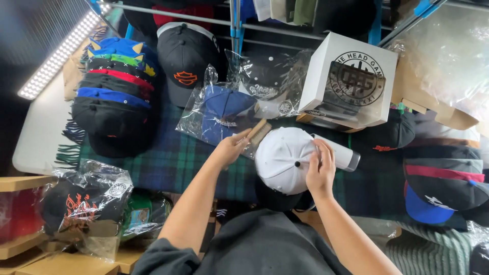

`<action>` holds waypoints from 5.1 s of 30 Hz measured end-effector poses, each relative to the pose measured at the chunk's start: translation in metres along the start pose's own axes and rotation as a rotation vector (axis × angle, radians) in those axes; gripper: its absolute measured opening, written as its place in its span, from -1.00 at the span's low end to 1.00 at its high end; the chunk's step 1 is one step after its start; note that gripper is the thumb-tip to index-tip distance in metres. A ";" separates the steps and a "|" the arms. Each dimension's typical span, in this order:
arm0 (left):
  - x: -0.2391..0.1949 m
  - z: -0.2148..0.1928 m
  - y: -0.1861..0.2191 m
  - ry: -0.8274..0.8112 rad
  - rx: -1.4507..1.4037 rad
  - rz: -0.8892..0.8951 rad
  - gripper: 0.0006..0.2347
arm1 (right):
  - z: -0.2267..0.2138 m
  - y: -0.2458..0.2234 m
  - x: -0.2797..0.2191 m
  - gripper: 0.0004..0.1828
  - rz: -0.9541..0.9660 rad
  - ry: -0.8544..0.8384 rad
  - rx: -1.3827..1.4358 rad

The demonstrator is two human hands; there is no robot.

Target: The person cleans a white baseball cap by brushing it with a wooden brush and drying it with a hairdryer. They repeatedly brush the cap's surface and blow hot air onto it, then place the cap inside a brown cap-forming device.

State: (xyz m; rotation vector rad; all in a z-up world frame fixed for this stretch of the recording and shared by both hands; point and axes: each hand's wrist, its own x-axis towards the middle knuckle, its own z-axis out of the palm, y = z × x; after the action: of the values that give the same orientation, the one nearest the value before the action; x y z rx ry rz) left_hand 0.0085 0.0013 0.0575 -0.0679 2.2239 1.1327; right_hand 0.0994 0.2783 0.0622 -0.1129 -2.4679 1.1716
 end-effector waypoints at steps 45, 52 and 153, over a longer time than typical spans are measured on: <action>-0.084 0.065 0.026 0.392 -0.469 0.241 -0.61 | -0.001 0.002 0.002 -0.70 -0.051 0.026 0.062; -0.135 0.073 0.040 0.512 -0.474 0.035 -0.57 | -0.002 -0.005 0.000 -0.70 -0.031 0.016 0.061; -0.078 0.004 0.065 0.240 0.084 0.118 -0.62 | 0.008 0.008 0.004 -0.68 -0.004 0.056 0.071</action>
State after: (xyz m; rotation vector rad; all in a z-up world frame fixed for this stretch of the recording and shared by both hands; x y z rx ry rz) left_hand 0.0523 0.0269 0.1456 -0.0403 2.5147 1.1431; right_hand 0.0917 0.2781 0.0527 -0.1185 -2.3742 1.2364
